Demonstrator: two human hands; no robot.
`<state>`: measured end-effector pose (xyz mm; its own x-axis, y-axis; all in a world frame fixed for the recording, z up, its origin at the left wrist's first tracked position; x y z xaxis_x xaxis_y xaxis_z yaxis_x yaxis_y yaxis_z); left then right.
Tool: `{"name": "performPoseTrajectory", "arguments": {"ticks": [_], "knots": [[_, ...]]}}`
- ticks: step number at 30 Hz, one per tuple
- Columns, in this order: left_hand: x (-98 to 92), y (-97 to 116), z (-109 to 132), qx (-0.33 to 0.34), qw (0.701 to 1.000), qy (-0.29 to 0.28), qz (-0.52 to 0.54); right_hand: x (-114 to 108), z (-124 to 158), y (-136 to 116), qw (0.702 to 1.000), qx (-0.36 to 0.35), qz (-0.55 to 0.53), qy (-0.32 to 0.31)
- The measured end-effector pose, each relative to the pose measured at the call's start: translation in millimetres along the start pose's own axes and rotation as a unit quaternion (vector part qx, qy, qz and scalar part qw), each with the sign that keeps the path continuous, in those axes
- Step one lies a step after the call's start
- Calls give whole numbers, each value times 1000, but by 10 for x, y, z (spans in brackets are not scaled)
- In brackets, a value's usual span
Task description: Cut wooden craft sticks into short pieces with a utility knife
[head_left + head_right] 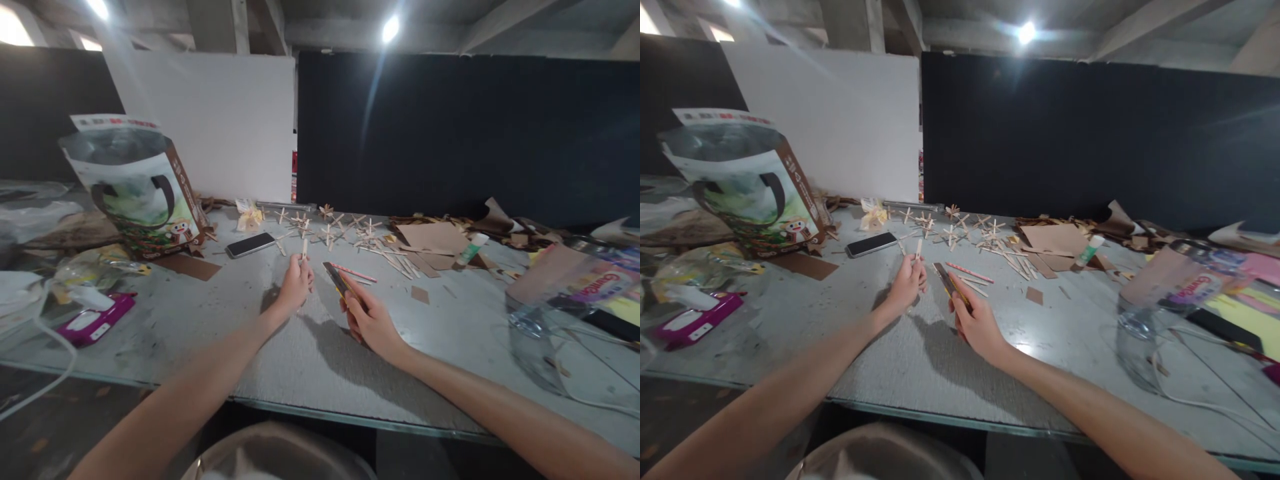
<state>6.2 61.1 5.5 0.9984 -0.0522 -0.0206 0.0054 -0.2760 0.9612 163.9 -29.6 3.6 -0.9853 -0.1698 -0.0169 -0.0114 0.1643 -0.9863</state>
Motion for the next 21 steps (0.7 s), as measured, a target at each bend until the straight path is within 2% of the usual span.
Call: {"name": "performPoseTrajectory", "arguments": {"ticks": [3,6,11,17,21], "knots": [[51,116,80,59,997,-15,-49,-15,-9,5,1000,-2,7,4],[122,162,143,82,993,-41,-72,-10,3,9,1000,-12,11,-3],[195,240,210,92,990,-72,-77,-24,12,14,998,-47,30,-4],[200,274,242,79,989,-75,-100,-31,6,10,997,-55,45,-4],[184,267,242,110,984,-70,-125,-28,3,7,997,-60,57,-4]]}}
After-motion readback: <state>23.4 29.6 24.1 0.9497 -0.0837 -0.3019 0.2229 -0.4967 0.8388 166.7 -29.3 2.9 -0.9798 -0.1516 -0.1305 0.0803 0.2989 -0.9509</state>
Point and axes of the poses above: each hand's wrist, its own z-axis away from the middle knuckle, its own x-axis out of the palm, y = z × x, the point moved 7 cm from there along -z, towards the middle knuckle, and after that the axes turned 2 degrees about -z, right-handed, at the moved point
